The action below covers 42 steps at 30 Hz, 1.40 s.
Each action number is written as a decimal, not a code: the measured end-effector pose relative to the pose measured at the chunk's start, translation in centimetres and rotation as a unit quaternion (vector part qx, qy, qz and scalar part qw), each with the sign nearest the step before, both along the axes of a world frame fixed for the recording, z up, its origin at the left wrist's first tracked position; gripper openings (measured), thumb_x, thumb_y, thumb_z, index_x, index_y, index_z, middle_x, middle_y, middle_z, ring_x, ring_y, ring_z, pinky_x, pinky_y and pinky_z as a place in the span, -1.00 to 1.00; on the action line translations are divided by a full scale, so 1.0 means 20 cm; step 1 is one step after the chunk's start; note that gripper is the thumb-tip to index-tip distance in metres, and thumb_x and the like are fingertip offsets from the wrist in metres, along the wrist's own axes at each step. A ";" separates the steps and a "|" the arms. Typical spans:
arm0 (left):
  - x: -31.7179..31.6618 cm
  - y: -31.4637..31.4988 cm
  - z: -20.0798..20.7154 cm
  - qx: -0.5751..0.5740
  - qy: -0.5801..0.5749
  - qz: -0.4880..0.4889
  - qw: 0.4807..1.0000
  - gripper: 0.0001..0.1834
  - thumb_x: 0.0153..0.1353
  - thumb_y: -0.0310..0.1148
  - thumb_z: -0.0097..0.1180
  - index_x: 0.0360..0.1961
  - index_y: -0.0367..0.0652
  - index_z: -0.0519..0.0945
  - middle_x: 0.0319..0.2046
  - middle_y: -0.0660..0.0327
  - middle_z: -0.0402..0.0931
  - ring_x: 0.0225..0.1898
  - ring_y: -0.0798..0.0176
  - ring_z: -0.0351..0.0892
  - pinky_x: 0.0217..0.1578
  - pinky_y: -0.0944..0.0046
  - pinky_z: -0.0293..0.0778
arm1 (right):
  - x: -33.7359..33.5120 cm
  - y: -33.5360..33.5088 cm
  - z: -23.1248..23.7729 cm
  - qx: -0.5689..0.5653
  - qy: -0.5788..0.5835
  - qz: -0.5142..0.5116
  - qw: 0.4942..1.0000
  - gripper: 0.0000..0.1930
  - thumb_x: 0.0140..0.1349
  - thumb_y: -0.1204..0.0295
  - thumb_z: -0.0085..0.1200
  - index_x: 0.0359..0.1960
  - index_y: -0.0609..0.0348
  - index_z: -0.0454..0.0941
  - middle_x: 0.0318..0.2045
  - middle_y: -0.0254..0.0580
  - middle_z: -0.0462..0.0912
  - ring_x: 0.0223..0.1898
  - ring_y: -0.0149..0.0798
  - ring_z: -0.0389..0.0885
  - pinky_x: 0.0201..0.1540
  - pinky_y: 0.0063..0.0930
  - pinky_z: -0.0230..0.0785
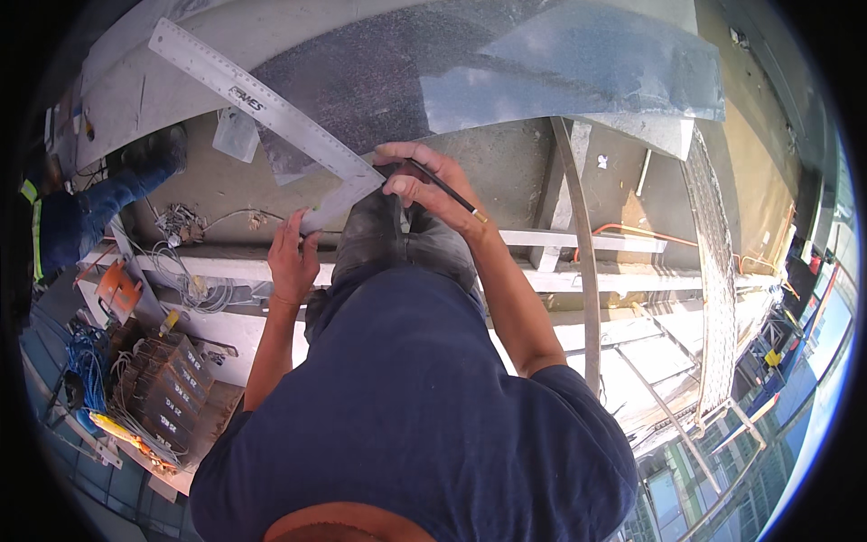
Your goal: The person measures a stone tile using a tape measure and a set square, then marks the tile with a pencil. The person repeats the measurement and marking process multiple times on the same tile.
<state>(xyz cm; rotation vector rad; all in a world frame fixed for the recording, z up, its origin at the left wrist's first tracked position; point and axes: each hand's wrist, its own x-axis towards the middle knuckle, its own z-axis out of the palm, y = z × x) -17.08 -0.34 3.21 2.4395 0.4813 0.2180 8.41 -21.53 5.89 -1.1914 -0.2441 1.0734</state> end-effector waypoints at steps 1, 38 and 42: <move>-0.09 -0.09 -0.03 -0.014 0.021 -0.019 0.999 -0.43 0.33 -0.49 0.35 0.35 -0.24 0.53 0.07 -0.13 0.64 0.05 -0.25 0.67 0.07 -0.07 0.62 | -0.07 -0.05 -0.01 -0.047 -0.016 0.022 0.999 -0.47 0.47 0.11 0.33 0.28 0.26 0.65 0.06 -0.20 0.76 -0.03 -0.35 0.71 -0.01 -0.41 0.57; 1.28 0.08 -0.65 0.146 0.025 -0.072 0.986 -0.17 0.41 0.03 0.29 0.60 -0.02 0.34 0.64 -0.05 0.13 0.68 -0.22 -0.02 0.54 -0.60 -0.24 | -0.58 -0.02 -0.86 -0.030 0.202 -0.280 0.938 -0.65 0.53 0.26 0.28 0.14 0.28 0.65 -0.17 -0.22 0.77 -0.20 -0.38 0.74 -0.07 -0.48 0.66; 1.31 0.12 -0.65 0.119 0.052 -0.068 0.989 -0.14 0.40 0.04 0.31 0.62 -0.01 0.31 0.67 -0.03 0.07 0.71 -0.18 -0.11 0.57 -0.57 -0.34 | -0.50 0.03 -0.83 -0.058 0.148 -0.284 0.946 -0.66 0.57 0.23 0.23 0.09 0.29 0.63 -0.21 -0.23 0.75 -0.24 -0.38 0.73 -0.09 -0.47 0.65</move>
